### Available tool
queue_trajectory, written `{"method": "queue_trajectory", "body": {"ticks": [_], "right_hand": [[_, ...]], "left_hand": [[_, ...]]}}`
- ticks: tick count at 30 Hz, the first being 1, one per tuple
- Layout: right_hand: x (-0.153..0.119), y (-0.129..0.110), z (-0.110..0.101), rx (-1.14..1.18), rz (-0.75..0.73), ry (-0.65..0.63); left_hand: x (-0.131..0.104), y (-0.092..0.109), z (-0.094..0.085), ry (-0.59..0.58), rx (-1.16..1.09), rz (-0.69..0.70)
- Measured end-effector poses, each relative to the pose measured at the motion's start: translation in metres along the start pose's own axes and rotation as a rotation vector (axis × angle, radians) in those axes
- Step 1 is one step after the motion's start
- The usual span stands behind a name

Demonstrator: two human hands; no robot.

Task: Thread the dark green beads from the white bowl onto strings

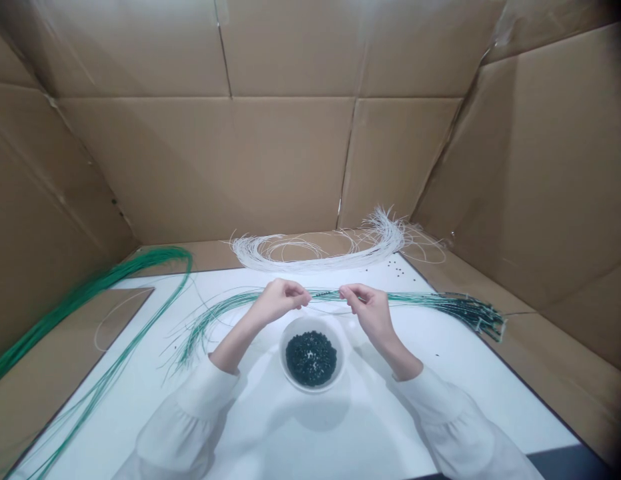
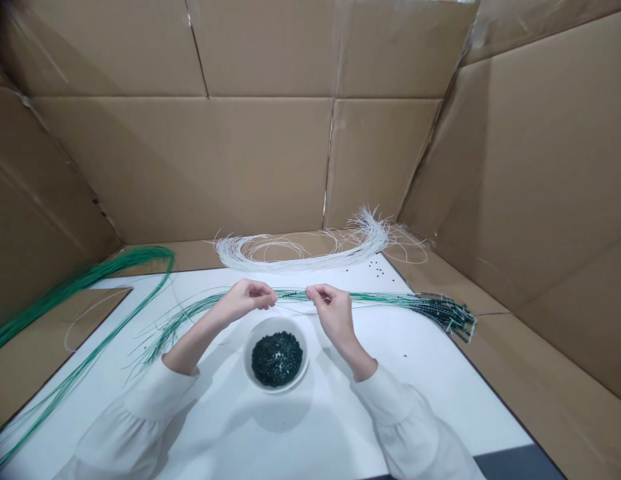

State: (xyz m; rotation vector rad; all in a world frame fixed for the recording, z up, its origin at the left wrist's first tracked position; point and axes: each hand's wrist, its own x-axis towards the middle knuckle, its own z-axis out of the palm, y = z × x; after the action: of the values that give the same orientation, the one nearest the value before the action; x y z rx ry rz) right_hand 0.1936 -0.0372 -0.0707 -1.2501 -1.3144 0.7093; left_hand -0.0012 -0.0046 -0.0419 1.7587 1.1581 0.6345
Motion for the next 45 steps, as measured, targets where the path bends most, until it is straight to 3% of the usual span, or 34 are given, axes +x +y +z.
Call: {"method": "queue_trajectory", "body": {"ticks": [6, 9, 15, 24, 31, 45], "right_hand": [[-0.006, -0.003, 0.007, 0.010, 0.008, -0.075], [-0.008, -0.003, 0.009, 0.016, 0.007, -0.088], [-0.006, -0.001, 0.007, -0.004, -0.006, -0.070], [-0.006, -0.004, 0.007, 0.074, 0.028, -0.092], [0.001, 0.000, 0.006, 0.628, 0.346, -0.306], [-0.009, 0.003, 0.015, 0.767, 0.520, -0.345]], "left_hand": [[-0.003, 0.009, 0.015, -0.068, -0.011, 0.106], [-0.004, 0.011, 0.024, -0.036, 0.041, 0.162], [-0.002, 0.007, 0.024, 0.005, 0.092, 0.107], [0.000, 0.003, 0.025, 0.008, -0.102, 0.107], [-0.001, 0.006, 0.026, 0.007, -0.121, 0.140], [-0.008, 0.011, 0.037, 0.065, 0.014, 0.229]]}}
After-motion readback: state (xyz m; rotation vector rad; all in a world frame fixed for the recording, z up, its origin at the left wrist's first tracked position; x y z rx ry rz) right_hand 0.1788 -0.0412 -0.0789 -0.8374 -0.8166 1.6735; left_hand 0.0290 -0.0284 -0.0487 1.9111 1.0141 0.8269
